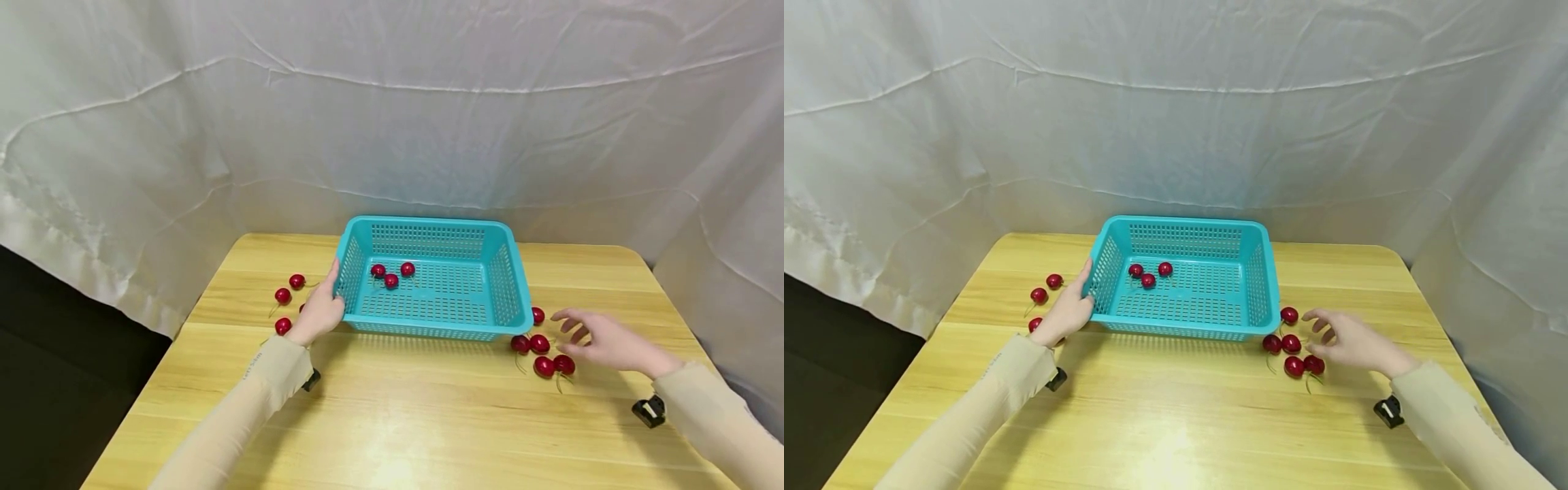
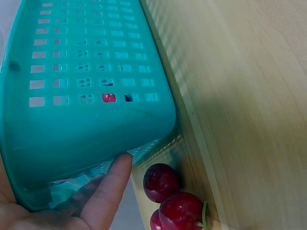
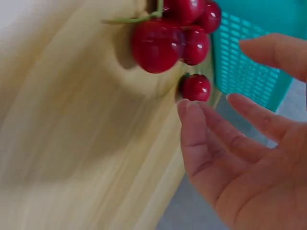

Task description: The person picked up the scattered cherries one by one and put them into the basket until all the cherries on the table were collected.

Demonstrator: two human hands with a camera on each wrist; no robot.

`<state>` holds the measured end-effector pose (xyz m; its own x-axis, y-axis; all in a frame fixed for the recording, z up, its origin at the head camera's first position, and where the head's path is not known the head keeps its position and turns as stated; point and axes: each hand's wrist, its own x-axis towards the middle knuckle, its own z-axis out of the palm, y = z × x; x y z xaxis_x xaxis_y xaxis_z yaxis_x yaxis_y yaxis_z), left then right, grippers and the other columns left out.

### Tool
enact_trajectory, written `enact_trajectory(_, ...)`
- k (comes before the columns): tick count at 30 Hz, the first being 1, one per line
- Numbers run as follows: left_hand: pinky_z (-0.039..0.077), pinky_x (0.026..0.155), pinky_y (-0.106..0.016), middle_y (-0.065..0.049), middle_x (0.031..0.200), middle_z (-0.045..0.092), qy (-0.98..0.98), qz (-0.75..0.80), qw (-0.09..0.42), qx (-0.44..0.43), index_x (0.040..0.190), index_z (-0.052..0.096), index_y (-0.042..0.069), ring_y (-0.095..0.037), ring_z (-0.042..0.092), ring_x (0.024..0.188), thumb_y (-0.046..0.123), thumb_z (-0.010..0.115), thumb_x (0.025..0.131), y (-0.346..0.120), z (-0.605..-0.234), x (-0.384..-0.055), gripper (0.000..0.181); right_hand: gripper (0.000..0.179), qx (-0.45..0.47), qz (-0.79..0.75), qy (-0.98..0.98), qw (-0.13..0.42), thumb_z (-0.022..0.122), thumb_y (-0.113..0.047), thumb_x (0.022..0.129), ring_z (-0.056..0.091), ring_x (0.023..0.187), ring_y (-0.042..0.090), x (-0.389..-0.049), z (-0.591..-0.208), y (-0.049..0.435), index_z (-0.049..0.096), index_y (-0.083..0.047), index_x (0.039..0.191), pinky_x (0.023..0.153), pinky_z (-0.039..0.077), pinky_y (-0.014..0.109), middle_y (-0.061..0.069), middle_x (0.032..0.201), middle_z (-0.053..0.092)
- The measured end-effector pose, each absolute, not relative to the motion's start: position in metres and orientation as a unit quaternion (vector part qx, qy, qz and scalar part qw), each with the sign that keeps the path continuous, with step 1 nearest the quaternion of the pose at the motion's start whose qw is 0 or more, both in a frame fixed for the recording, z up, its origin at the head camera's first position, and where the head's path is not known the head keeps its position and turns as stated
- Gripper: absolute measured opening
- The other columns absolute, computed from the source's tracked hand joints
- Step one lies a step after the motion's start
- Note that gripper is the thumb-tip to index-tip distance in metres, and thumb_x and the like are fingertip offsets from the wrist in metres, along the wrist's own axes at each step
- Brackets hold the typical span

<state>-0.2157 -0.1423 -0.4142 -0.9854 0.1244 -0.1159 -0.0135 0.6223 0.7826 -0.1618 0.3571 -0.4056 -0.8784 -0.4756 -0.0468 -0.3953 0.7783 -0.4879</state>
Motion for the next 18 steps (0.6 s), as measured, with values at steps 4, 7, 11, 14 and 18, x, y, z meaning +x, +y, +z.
enact_trajectory(4,0.025,0.123,-0.056,-0.007,0.171,0.010,0.895,0.438,0.080,0.032,0.163,-0.004,0.028,-0.036,0.022,0.155,0.008,0.038,0.099,-0.142,-0.415,-0.216,0.079,0.054,-0.227,-0.233,0.939,0.113,0.079,-0.025,0.086,0.070,0.084,0.017,-0.156,-0.410,0.357,0.058,0.004,0.127,0.071,0.060,0.032,0.016,0.105,0.070)
enact_trajectory(7,0.026,0.123,-0.056,-0.007,0.171,0.010,0.893,0.441,0.080,0.032,0.163,-0.004,0.028,-0.036,0.023,0.155,0.008,0.038,0.100,-0.142,-0.415,-0.216,0.078,0.058,-0.219,-0.228,0.939,0.134,0.079,-0.030,0.086,0.069,0.083,0.012,-0.153,-0.414,0.358,0.057,0.001,0.129,0.072,0.059,0.031,0.013,0.107,0.070)
enact_trajectory(11,0.026,0.123,-0.056,-0.008,0.171,0.011,0.895,0.438,0.078,0.030,0.163,-0.004,0.028,-0.037,0.024,0.155,0.008,0.038,0.100,-0.142,-0.415,-0.216,0.078,0.060,-0.220,-0.229,0.936,0.150,0.079,-0.033,0.085,0.068,0.084,0.011,-0.151,-0.418,0.357,0.056,0.000,0.130,0.074,0.058,0.030,0.011,0.107,0.069)
enact_trajectory(14,0.025,0.123,-0.056,-0.008,0.171,0.011,0.897,0.434,0.076,0.030,0.163,-0.004,0.028,-0.036,0.023,0.155,0.008,0.037,0.100,-0.142,-0.416,-0.216,0.078,0.062,-0.226,-0.231,0.934,0.152,0.080,-0.035,0.083,0.068,0.084,0.013,-0.151,-0.420,0.357,0.056,-0.001,0.129,0.073,0.058,0.029,0.010,0.105,0.068)
enact_trajectory(18,0.025,0.124,-0.055,-0.008,0.171,0.011,0.898,0.432,0.074,0.031,0.163,-0.003,0.027,-0.036,0.023,0.155,0.009,0.038,0.099,-0.142,-0.416,-0.216,0.078,0.063,-0.238,-0.229,0.931,0.154,0.082,-0.036,0.081,0.066,0.084,0.012,-0.150,-0.423,0.356,0.057,-0.001,0.127,0.072,0.057,0.027,0.008,0.103,0.068)
